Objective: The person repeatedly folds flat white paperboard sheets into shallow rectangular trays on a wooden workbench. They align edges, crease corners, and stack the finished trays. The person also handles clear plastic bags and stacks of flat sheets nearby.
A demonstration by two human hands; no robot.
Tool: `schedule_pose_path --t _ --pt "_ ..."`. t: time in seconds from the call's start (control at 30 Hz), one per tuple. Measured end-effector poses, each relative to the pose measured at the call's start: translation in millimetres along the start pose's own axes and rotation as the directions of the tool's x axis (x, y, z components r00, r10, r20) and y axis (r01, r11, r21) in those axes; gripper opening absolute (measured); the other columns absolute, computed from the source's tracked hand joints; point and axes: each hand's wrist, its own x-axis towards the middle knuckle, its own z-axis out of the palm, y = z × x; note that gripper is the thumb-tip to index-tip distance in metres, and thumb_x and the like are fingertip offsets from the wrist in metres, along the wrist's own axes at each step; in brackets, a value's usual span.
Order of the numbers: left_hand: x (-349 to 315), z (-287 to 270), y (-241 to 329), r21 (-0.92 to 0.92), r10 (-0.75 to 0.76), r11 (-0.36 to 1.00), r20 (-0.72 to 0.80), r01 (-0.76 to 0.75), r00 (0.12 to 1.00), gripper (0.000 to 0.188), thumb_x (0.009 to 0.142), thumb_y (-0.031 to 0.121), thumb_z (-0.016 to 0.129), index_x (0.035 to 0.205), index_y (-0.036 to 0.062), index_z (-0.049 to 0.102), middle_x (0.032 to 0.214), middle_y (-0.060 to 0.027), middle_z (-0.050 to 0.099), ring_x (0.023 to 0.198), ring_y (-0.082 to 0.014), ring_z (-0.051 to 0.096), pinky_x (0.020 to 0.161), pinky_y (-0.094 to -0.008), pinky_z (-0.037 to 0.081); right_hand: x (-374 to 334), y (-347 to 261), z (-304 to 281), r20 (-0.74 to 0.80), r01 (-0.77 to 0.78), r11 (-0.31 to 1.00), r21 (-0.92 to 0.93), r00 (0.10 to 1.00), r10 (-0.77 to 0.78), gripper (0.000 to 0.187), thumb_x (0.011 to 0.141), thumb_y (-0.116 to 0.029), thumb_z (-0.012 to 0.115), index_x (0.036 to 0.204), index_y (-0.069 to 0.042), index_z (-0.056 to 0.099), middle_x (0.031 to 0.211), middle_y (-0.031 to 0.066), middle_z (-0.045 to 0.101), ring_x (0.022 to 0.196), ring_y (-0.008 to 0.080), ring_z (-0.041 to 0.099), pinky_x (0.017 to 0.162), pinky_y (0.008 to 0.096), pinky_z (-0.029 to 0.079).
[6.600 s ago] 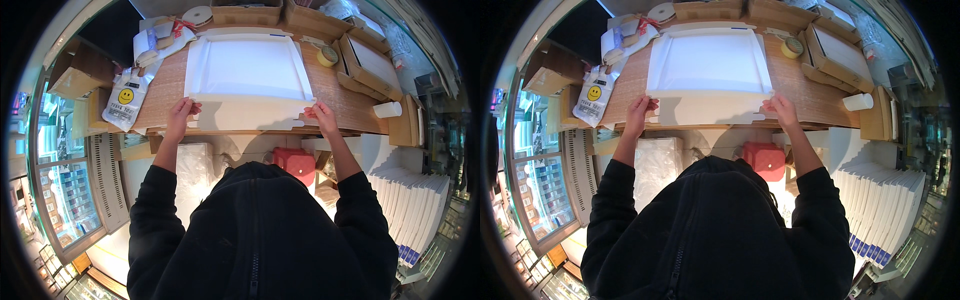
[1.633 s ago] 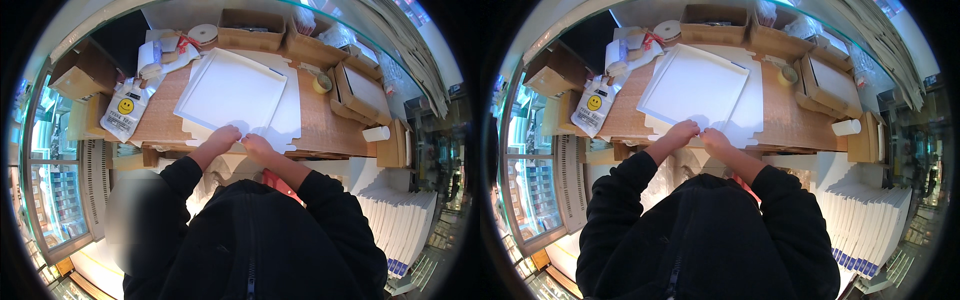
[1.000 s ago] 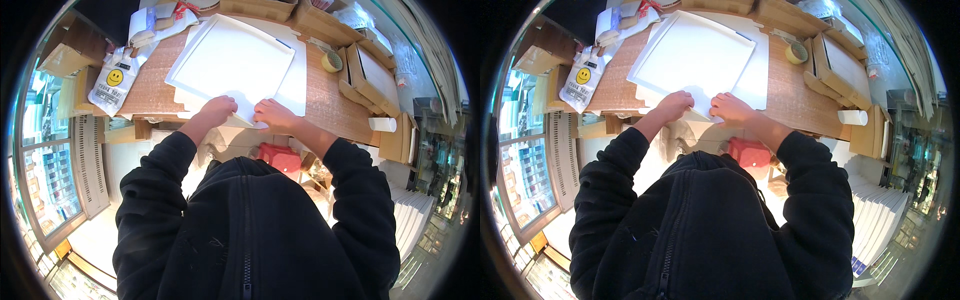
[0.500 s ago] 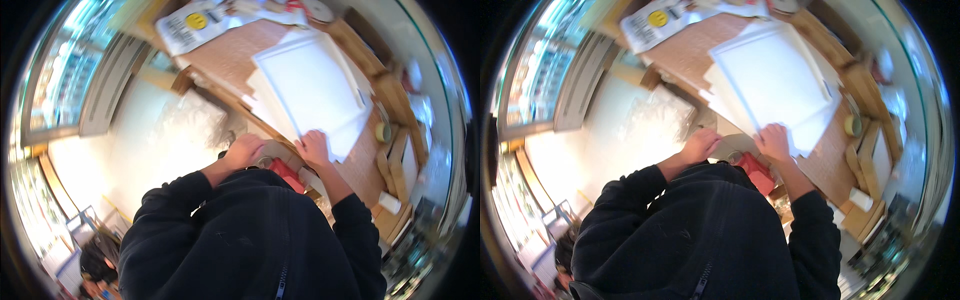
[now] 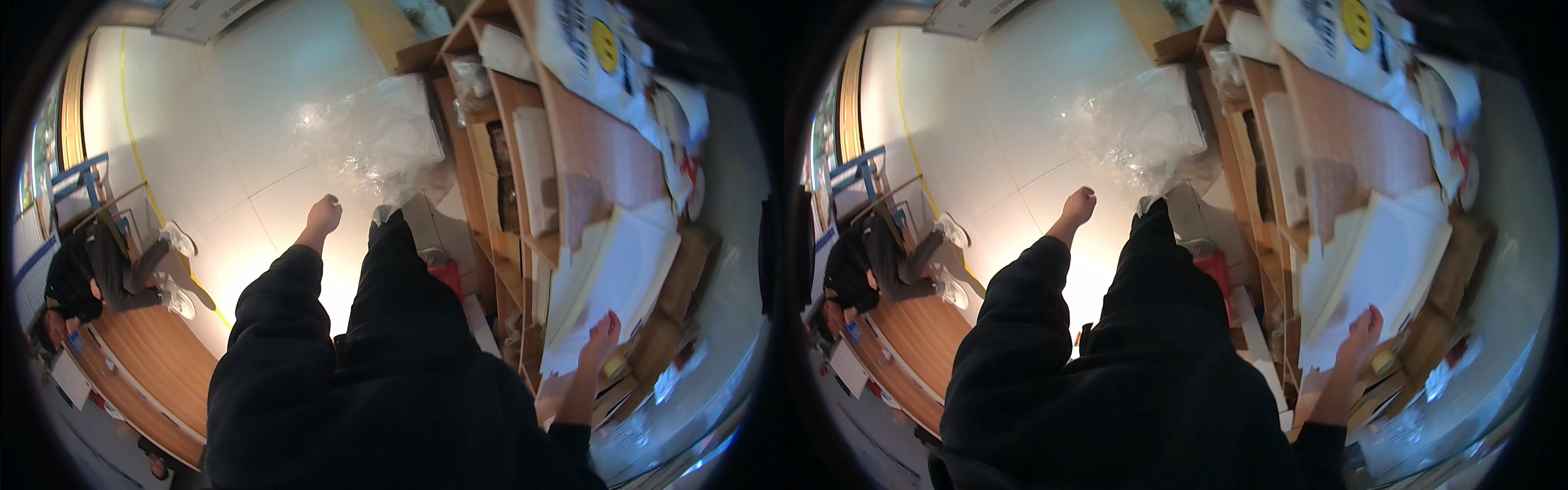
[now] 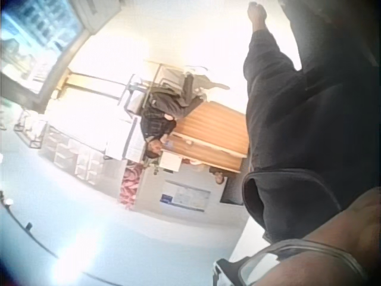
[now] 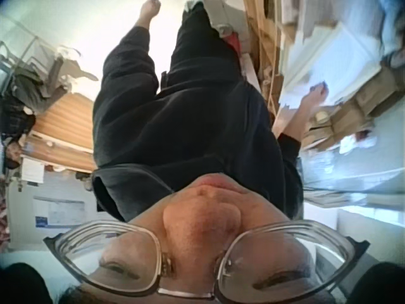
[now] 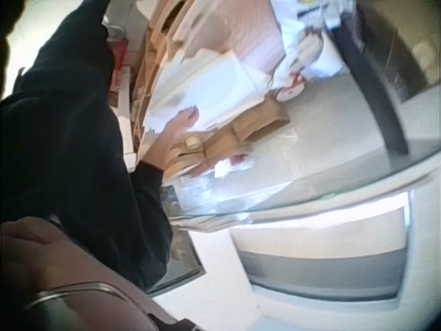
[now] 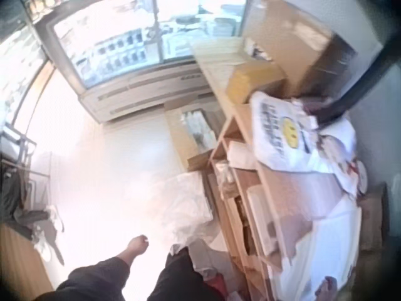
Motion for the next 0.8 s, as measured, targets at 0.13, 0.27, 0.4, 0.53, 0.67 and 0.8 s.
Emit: schedule_pose_path --t 0.13,0.27,0.4,0.53,0.67,0.8 --pt "63.9 7.3 -12.2 -0.3 -0.285 0.925 -0.142 0.233 0.948 0.06 0.081 0.026 0.059 0.131 -0.0018 0.044 0.121 -0.0221 0.059 0.114 -0.0358 0.056 0.097 -0.041 0.044 -16.3 -62.3 33.6 -0.052 0.178 0.982 -0.066 0.982 -0.182 0.022 0.095 -0.014 0.053 0.113 0.0 0.053 0.076 -0.0038 0.045 0.06 0.0036 0.036 0.051 0.0201 0.031" --pt "119.6 16.2 -23.7 -0.719 -0.428 0.685 -0.273 0.113 0.861 0.055 0.081 0.02 0.061 0.129 -0.0013 0.047 0.118 -0.0178 0.062 0.113 -0.0303 0.056 0.099 -0.0378 0.041 -68.4 -89.3 103.2 0.197 0.192 0.981 -0.007 0.962 -0.187 0.017 0.095 -0.008 0.049 0.107 0.002 0.056 0.074 0.0031 0.053 0.061 0.008 0.044 0.054 0.0219 0.038" --pt "148.4 13.5 20.8 -0.978 -0.226 0.194 0.033 0.078 0.973 0.034 0.083 0.013 0.054 0.115 0.0058 0.057 0.096 -0.0074 0.066 0.094 -0.0174 0.059 0.087 -0.0302 0.041 -98.9 -62.6 229.8 0.815 0.04 0.998 -0.042 0.579 0.011 0.02 0.09 -0.009 0.057 0.107 0.001 0.061 0.099 0.0116 0.061 0.086 0.0173 0.057 0.076 0.0274 0.047" --pt "145.7 17.2 109.8 -0.968 0.364 -0.004 0.232 0.251 0.902 0.021 0.083 0.007 0.051 0.103 0.0063 0.057 0.096 -0.0069 0.064 0.092 -0.0183 0.062 0.087 -0.0314 0.045 -109.5 -1.5 388.2 0.846 0.271 0.921 -0.279 0.524 0.102 0.071 0.084 -0.016 0.069 0.142 -0.003 0.03 0.147 0.0202 0.031 0.136 0.0286 0.033 0.108 0.0379 0.032" --pt "143.1 28.3 160.1 -0.947 0.451 0.24 0.305 0.215 0.839 0.014 0.082 0.006 0.051 0.087 0.0046 0.064 0.088 -0.0044 0.066 0.085 -0.0136 0.06 0.077 -0.0273 0.045 -68.7 49.9 514.8 0.726 0.319 0.901 -0.295 0.687 -0.005 0.096 0.077 -0.023 0.076 0.148 -0.003 0.015 0.147 0.0231 0.029 0.135 0.0318 0.033 0.107 0.0377 0.034" --pt "165.0 40.9 139.9 -0.933 0.379 0.326 0.275 0.15 0.884 0.013 0.081 0.005 0.051 0.083 0.0034 0.064 0.088 -0.0064 0.066 0.085 -0.0178 0.061 0.078 -0.0307 0.045 -26.1 60.7 568.5 0.724 -0.004 0.933 -0.36 0.63 0.282 0.07 0.083 -0.013 0.065 0.142 -0.002 0.03 0.121 0.0169 0.057 0.095 0.0232 0.059 0.084 0.0336 0.051"
